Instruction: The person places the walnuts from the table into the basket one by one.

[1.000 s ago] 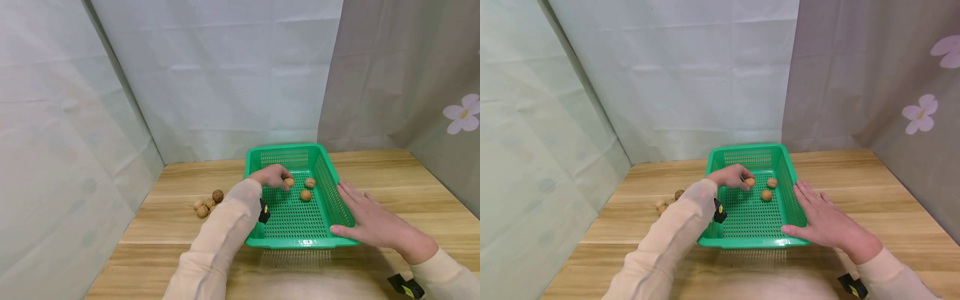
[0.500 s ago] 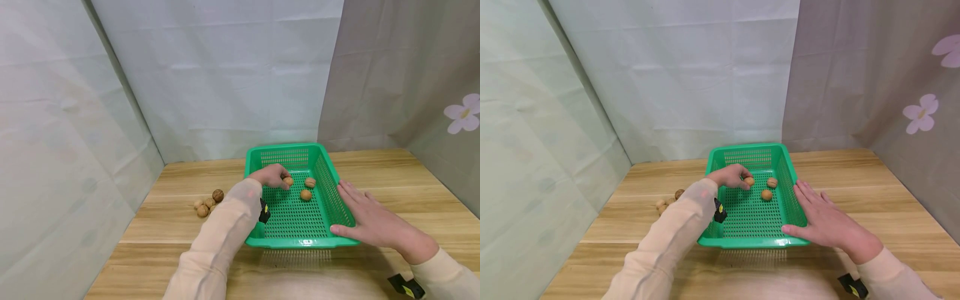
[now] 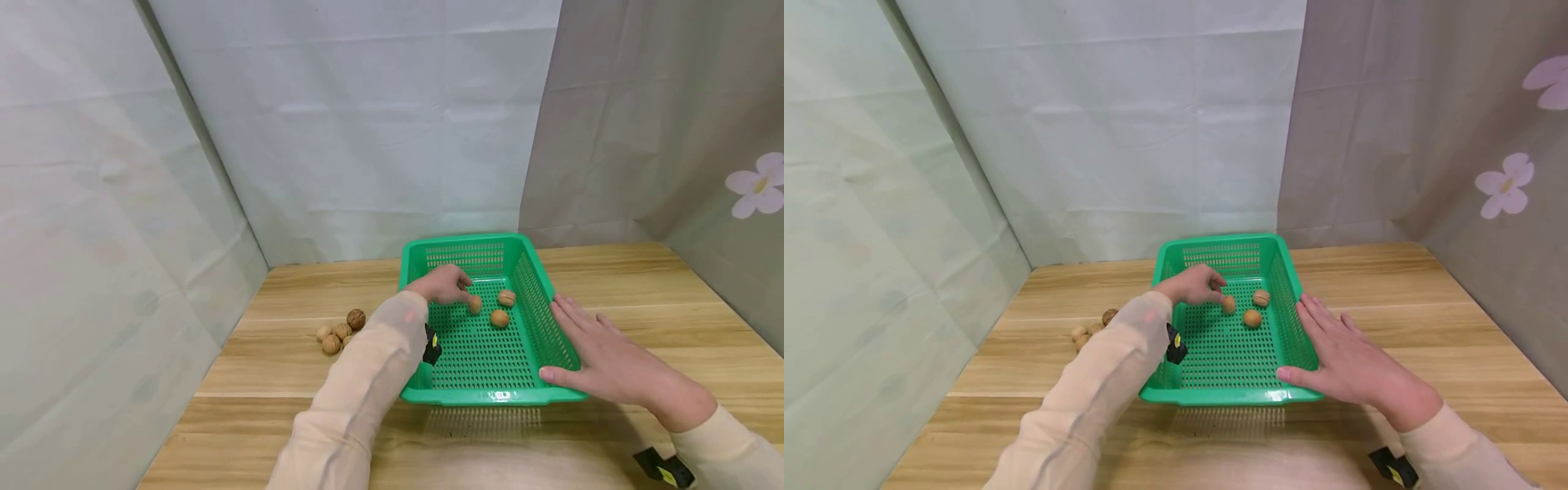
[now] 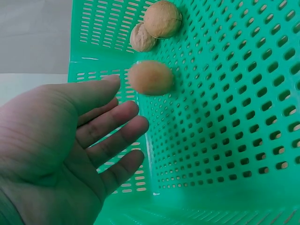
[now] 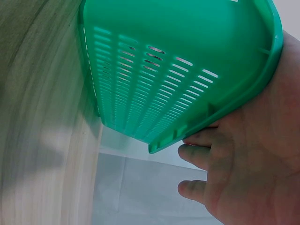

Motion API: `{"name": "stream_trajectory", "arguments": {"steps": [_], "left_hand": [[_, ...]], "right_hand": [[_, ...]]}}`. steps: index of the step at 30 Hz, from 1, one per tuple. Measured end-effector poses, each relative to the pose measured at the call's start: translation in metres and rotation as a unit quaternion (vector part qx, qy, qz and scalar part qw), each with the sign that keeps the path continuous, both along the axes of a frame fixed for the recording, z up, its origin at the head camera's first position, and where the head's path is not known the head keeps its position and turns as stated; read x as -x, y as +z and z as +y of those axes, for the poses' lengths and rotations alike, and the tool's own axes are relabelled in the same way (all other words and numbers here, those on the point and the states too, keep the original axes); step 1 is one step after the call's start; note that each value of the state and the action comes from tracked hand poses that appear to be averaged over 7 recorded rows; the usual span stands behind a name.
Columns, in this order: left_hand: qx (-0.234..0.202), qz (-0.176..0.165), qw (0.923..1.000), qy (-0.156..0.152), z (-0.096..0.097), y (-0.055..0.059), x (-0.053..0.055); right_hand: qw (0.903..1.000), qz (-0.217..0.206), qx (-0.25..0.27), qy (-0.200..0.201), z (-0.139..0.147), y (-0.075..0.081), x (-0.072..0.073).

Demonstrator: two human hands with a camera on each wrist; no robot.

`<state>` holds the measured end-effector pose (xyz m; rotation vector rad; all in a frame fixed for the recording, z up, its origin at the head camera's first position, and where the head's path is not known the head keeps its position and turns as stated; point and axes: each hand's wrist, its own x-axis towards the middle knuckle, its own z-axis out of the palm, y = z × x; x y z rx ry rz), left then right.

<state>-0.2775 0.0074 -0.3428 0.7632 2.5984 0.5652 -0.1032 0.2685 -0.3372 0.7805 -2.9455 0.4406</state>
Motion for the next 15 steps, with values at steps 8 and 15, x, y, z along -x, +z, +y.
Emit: {"name": "stream_trajectory", "arguments": {"steps": [8,15], "left_hand": [[-0.033,0.003,0.9994,0.005,-0.002,0.002,0.003],[-0.086,0.015,0.9961,0.006,-0.004,0.016,-0.002]], "right_hand": [[1.0000,0.004,-0.004,-0.004,0.000,0.002,0.000],[1.0000,0.005,-0.004,-0.004,-0.001,0.003,-0.001]]}}
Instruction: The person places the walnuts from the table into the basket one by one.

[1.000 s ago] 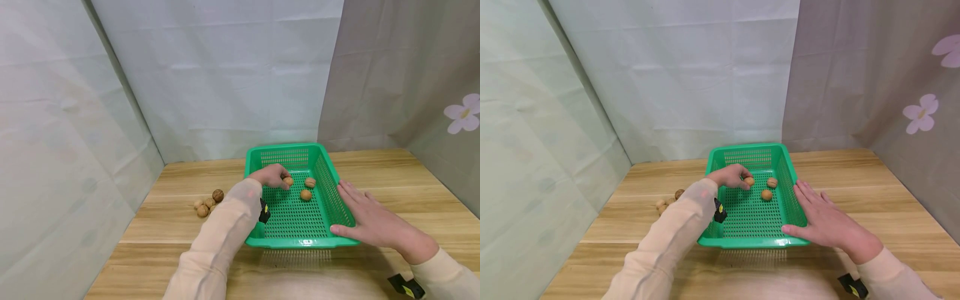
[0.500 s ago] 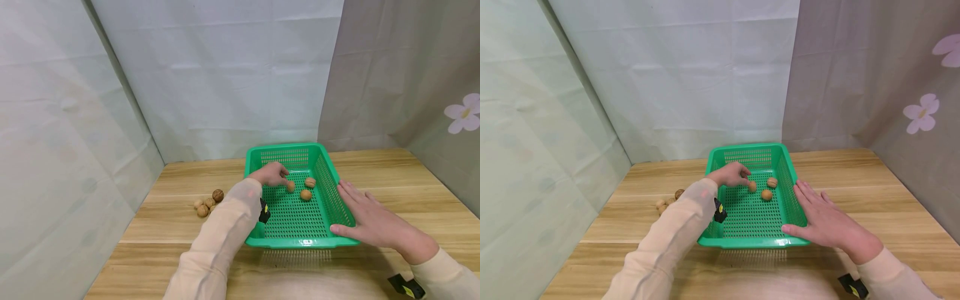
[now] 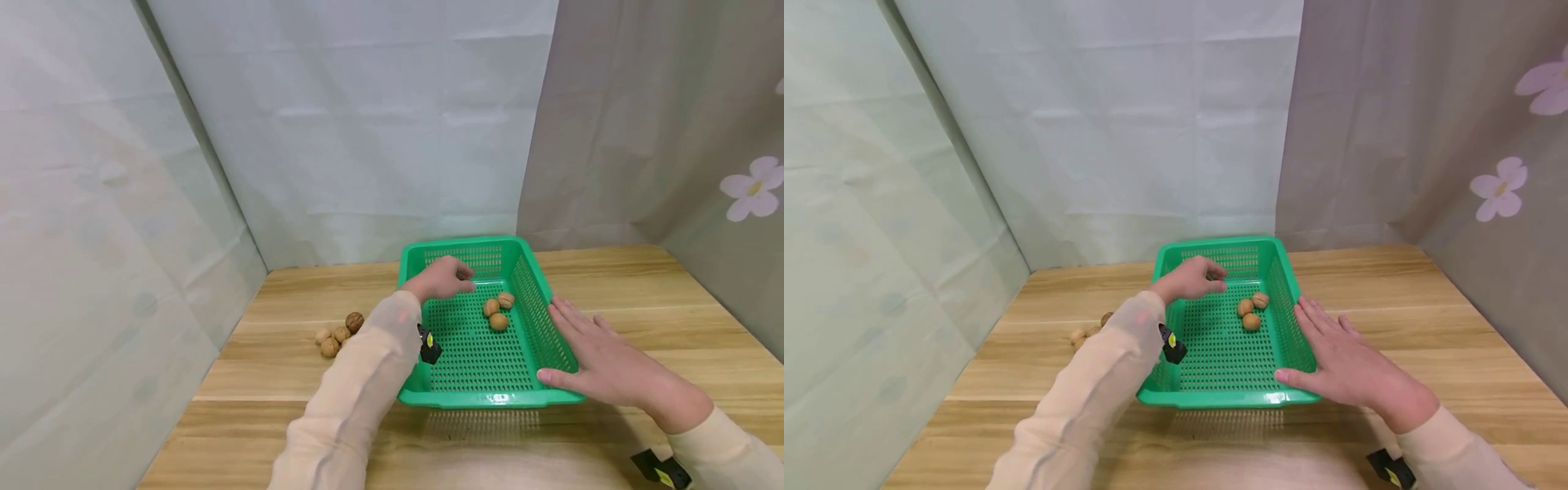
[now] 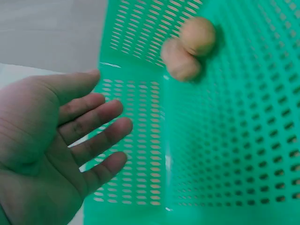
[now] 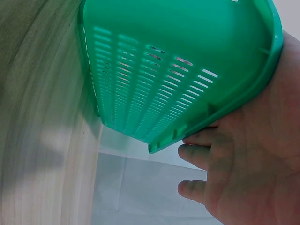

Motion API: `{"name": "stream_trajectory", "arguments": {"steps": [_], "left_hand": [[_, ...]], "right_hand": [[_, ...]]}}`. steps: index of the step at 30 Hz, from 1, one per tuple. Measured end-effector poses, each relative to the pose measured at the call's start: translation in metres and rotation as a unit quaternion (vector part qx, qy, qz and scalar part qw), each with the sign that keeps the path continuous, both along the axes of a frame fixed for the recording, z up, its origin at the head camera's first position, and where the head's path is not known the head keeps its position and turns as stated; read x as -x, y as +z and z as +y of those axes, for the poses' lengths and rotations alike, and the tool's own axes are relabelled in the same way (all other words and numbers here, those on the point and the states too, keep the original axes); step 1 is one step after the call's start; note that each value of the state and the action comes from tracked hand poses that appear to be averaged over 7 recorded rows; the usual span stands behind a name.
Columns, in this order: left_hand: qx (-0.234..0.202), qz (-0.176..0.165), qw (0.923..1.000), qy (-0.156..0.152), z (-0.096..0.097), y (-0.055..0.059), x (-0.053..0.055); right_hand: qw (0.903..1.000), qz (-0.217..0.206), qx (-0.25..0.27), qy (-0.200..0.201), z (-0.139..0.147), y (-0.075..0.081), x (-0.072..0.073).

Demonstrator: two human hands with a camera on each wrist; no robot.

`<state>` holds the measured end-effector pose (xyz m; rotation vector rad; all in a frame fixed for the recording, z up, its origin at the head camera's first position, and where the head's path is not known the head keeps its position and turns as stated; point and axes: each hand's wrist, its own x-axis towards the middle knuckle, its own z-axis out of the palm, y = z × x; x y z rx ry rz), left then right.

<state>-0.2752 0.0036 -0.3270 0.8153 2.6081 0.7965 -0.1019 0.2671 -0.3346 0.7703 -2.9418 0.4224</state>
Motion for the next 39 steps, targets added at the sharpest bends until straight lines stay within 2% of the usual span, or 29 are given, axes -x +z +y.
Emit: {"name": "stream_trajectory", "arguments": {"steps": [3,9,14,18,22,24,30,39], "left_hand": [[-0.029,0.008,0.9995,0.001,-0.003,0.012,-0.004],[-0.076,0.034,0.9965,-0.007,-0.019,0.044,-0.015],[-0.112,0.062,0.9918,0.005,-0.049,0.066,-0.025],[-0.133,0.084,0.9872,0.027,-0.081,0.073,-0.033],[-0.140,0.099,0.9833,0.061,-0.117,0.065,-0.040],[-0.142,0.098,0.9820,0.076,-0.135,0.056,-0.042],[-0.136,0.085,0.9761,0.147,-0.185,0.023,-0.051],[-0.135,0.090,0.9632,0.214,-0.232,-0.014,-0.062]], "right_hand": [[1.0000,-0.001,0.002,0.001,-0.001,-0.001,0.001],[1.0000,-0.002,-0.002,0.000,-0.003,-0.002,0.005],[1.0000,-0.001,0.000,0.005,-0.003,-0.002,0.008],[1.0000,-0.001,-0.001,0.004,-0.002,-0.003,0.010],[1.0000,-0.004,0.008,0.003,-0.001,-0.003,0.010],[0.9999,-0.006,0.011,0.003,-0.001,-0.003,0.009],[0.9997,-0.011,0.022,0.004,0.001,-0.004,0.009],[0.9996,-0.007,0.027,0.008,0.002,-0.007,0.011]]}}
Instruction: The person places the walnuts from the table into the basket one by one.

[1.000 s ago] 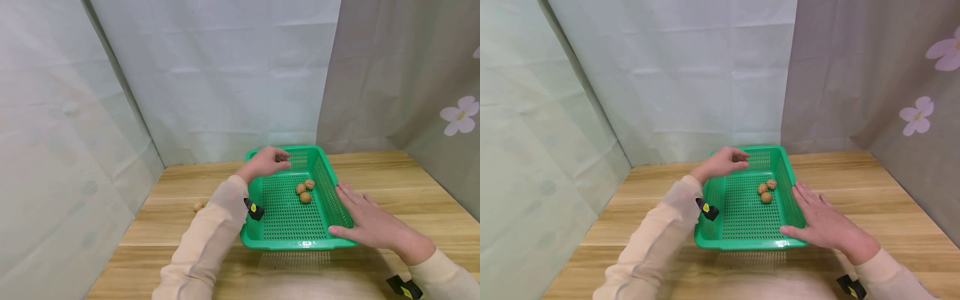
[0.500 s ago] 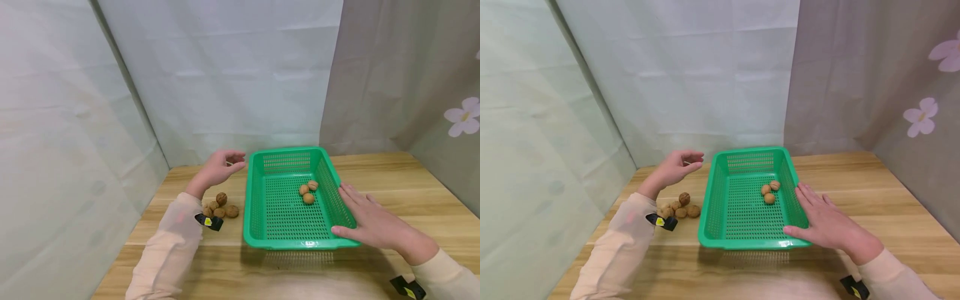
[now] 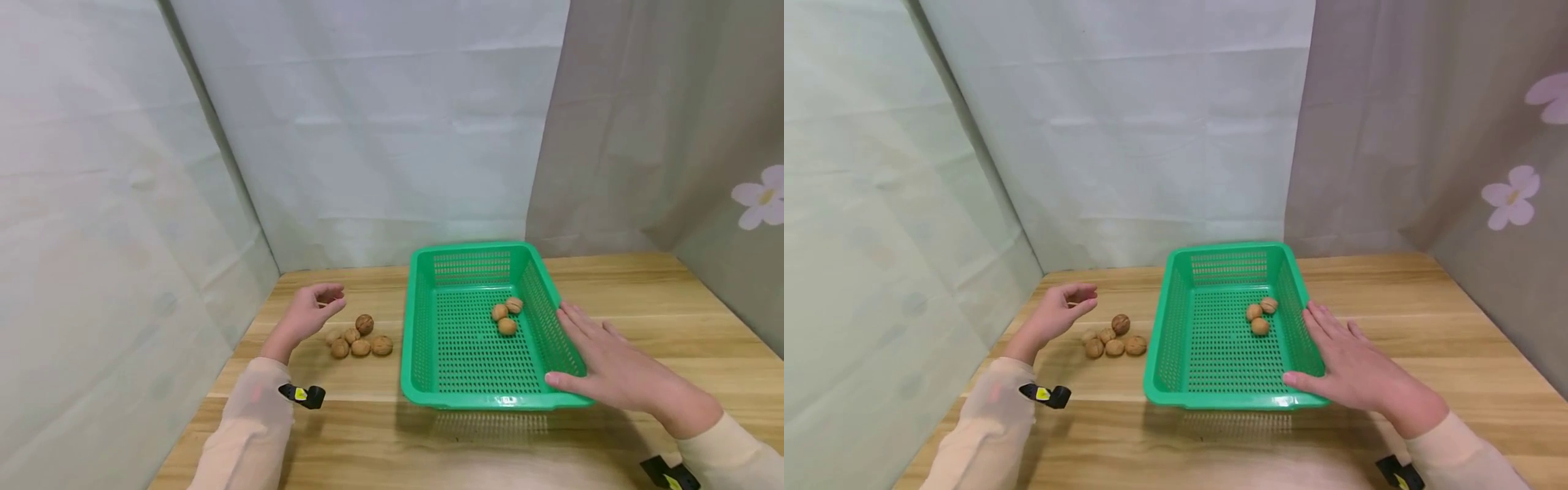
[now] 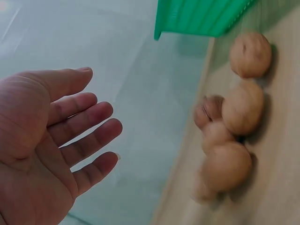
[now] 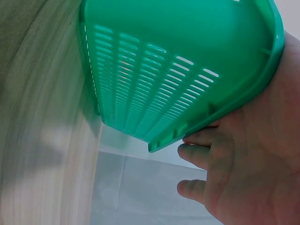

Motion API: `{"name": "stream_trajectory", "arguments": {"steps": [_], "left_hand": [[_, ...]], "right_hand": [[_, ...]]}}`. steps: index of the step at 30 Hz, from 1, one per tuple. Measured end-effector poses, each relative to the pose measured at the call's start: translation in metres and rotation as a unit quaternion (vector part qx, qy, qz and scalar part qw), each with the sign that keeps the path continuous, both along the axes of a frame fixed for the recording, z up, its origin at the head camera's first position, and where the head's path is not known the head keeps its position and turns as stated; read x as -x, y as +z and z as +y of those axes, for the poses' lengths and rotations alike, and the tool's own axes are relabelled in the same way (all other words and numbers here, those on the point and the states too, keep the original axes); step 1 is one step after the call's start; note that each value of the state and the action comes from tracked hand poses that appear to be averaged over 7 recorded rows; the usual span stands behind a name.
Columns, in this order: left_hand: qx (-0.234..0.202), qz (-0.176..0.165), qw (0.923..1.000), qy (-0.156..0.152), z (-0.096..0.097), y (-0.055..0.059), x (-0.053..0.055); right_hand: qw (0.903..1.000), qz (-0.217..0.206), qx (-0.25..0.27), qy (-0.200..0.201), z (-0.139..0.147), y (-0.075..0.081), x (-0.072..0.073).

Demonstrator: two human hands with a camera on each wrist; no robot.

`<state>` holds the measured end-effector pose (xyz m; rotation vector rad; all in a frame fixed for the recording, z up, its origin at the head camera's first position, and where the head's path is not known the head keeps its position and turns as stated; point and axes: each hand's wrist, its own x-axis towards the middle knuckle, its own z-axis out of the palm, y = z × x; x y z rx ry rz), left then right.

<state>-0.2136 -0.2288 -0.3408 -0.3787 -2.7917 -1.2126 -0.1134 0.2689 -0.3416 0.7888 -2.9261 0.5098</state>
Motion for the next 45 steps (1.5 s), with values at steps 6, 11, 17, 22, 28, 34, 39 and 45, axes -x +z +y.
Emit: {"name": "stream_trajectory", "arguments": {"steps": [6,11,17,22,28,34,39,45], "left_hand": [[-0.013,-0.002,0.9992,0.039,-0.020,-0.030,0.000],[-0.020,-0.004,0.9984,0.053,-0.029,-0.047,0.000],[-0.035,-0.034,0.9966,0.066,-0.038,-0.065,0.000],[-0.026,-0.043,0.9973,0.054,-0.041,-0.076,0.001],[-0.012,-0.038,0.9979,0.051,-0.042,-0.084,0.003],[0.005,-0.051,0.9980,0.038,-0.042,-0.089,0.006],[0.018,-0.047,0.9980,0.039,-0.041,-0.092,0.006],[0.030,-0.054,0.9972,0.042,-0.041,-0.091,0.004]], "right_hand": [[1.0000,-0.002,0.006,-0.002,-0.001,0.000,-0.001],[1.0000,0.004,0.002,-0.001,0.000,-0.001,0.000],[0.9999,0.009,-0.001,-0.005,0.000,-0.005,0.001],[0.9999,0.009,-0.004,-0.011,0.000,-0.006,0.001],[0.9999,0.016,0.001,-0.004,0.000,-0.007,0.001],[0.9999,0.013,0.000,0.000,0.000,-0.007,0.000],[0.9999,0.004,0.004,-0.010,0.000,-0.006,-0.001],[1.0000,0.002,0.004,-0.007,0.000,-0.006,-0.001]]}}
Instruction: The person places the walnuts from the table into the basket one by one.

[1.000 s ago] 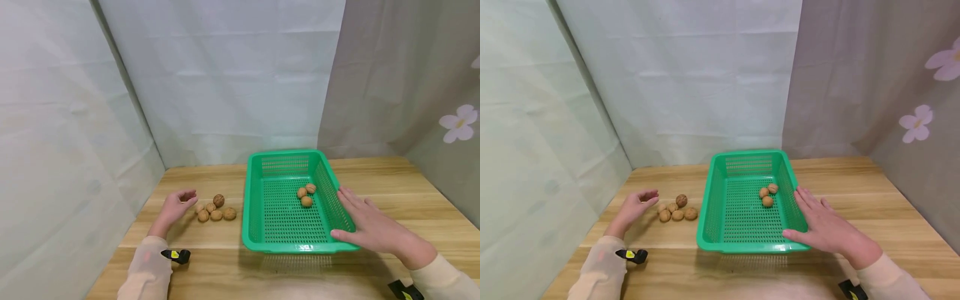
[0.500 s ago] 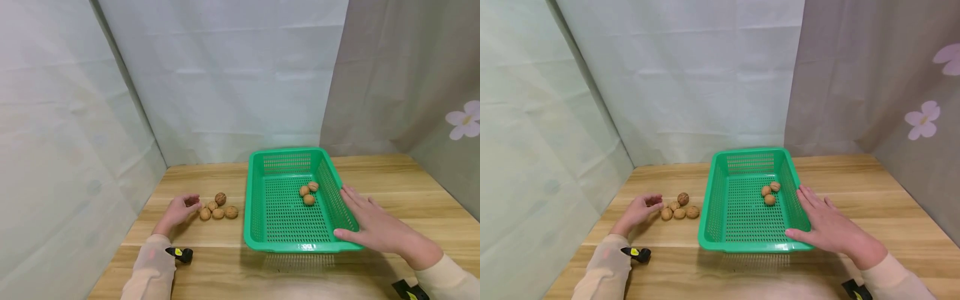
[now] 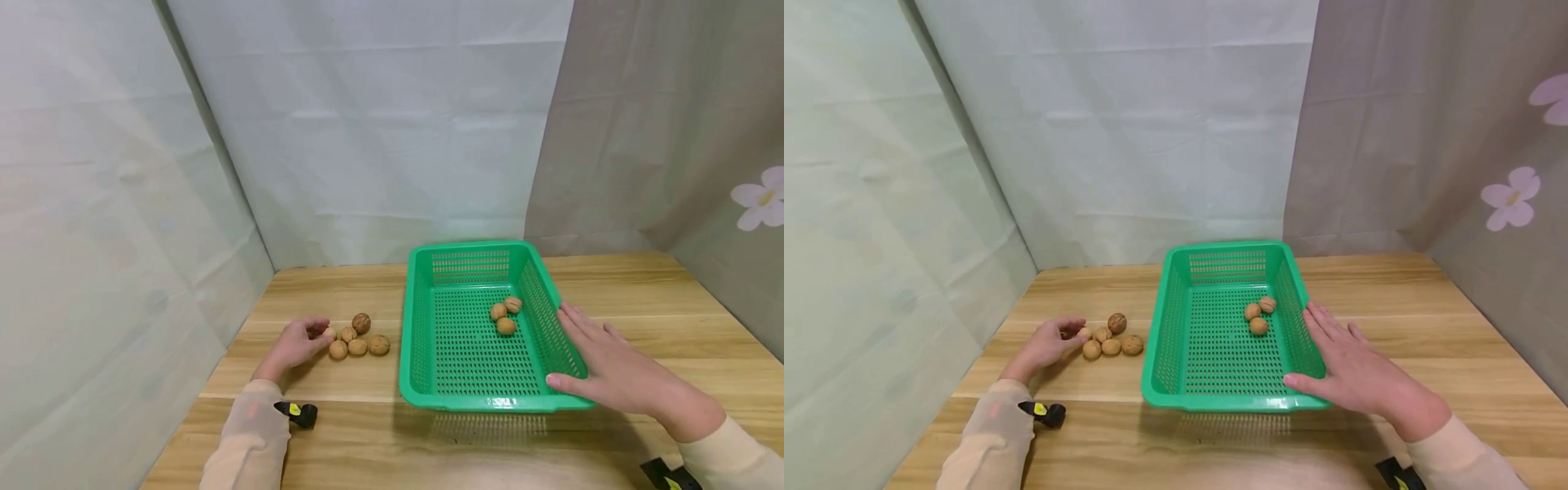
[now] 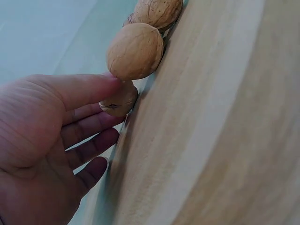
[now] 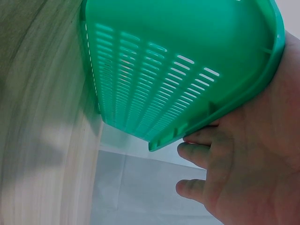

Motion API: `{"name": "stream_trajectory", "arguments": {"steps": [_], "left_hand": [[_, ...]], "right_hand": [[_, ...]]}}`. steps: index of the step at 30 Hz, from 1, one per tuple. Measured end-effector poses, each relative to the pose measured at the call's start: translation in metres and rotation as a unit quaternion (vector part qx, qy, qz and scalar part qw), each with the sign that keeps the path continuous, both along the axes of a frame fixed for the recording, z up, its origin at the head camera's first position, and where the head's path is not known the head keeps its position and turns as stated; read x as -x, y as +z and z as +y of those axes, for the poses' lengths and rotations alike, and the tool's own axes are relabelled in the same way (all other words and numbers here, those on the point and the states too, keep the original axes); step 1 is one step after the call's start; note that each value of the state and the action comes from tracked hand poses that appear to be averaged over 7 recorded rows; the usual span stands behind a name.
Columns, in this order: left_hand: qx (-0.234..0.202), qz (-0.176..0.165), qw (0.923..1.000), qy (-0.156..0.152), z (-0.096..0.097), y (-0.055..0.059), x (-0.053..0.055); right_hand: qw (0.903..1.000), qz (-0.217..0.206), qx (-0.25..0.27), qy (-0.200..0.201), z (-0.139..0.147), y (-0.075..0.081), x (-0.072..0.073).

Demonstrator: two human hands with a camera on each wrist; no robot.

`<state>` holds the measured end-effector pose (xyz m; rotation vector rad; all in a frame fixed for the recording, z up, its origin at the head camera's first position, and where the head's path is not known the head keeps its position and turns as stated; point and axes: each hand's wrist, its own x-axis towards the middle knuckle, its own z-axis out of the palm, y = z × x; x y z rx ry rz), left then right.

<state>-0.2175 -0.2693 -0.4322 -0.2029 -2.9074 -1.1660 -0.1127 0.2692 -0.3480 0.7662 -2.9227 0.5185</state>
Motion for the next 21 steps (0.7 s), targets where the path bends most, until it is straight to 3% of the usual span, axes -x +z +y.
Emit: {"name": "stream_trajectory", "arguments": {"steps": [21], "left_hand": [[0.025,0.007,0.9996,0.007,0.0035,-0.0002,0.0001]], "right_hand": [[0.9999,0.007,-0.002,0.007,-0.0011,0.0019,-0.0004]]}}
